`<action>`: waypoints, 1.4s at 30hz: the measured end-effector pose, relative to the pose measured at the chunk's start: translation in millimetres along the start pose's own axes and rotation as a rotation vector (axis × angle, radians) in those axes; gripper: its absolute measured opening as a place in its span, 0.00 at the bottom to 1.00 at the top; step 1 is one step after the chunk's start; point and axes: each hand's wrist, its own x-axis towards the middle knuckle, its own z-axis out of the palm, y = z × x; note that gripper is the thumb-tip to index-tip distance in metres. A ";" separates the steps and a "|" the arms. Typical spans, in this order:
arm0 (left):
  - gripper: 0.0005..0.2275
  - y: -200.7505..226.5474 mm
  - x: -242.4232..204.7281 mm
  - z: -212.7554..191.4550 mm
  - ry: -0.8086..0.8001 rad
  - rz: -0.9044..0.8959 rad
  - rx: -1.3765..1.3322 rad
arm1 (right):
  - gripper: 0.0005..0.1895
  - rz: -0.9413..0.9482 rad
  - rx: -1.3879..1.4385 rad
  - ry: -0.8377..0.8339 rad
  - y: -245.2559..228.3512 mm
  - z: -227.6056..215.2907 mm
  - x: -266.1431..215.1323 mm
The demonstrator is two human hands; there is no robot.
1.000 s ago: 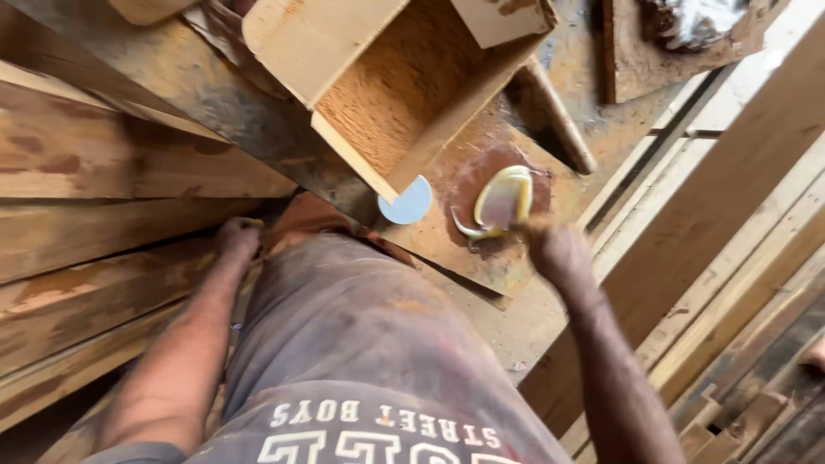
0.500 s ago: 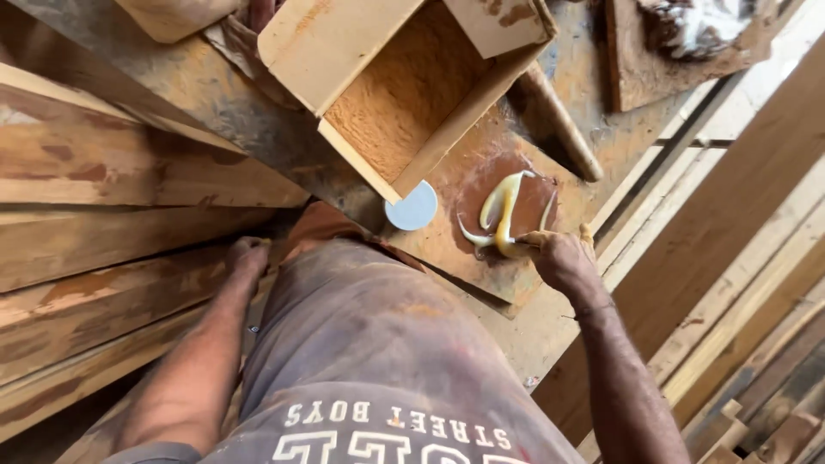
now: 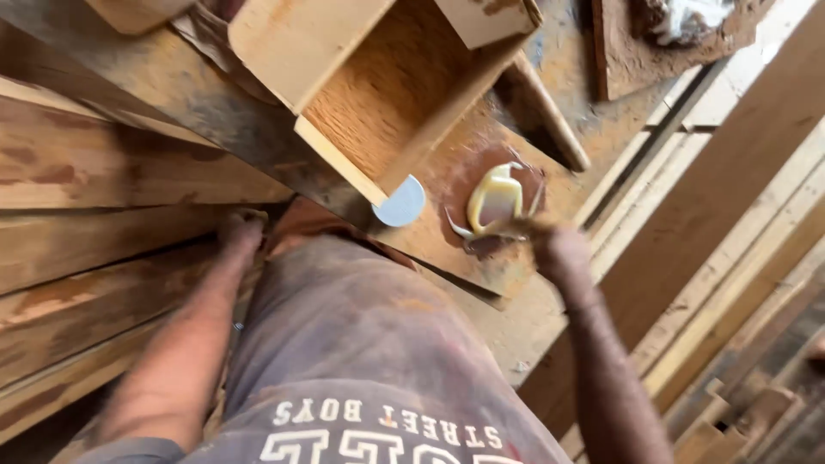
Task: The person opens jars and pours a dark liquid onto a board, then adds brown powder from a cardboard box and kneads and mixes the powder and liquid together by hand, occasionally using a small scraper, working the mixture into a paste.
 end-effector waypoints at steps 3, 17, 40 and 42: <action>0.12 20.2 -3.1 -24.1 0.011 0.086 -0.090 | 0.11 0.061 0.187 0.123 9.2 -12.4 60.3; 0.16 10.6 -83.6 -33.0 0.042 -0.286 -0.004 | 0.17 -0.062 -0.063 -0.626 -130.2 -63.6 58.3; 0.14 17.5 -5.8 -23.5 0.034 -0.146 0.206 | 0.11 0.023 0.237 -0.114 -20.8 -5.9 19.0; 0.13 7.1 -2.2 -21.2 0.028 -0.145 0.187 | 0.12 0.141 0.235 -0.152 -33.8 1.8 17.0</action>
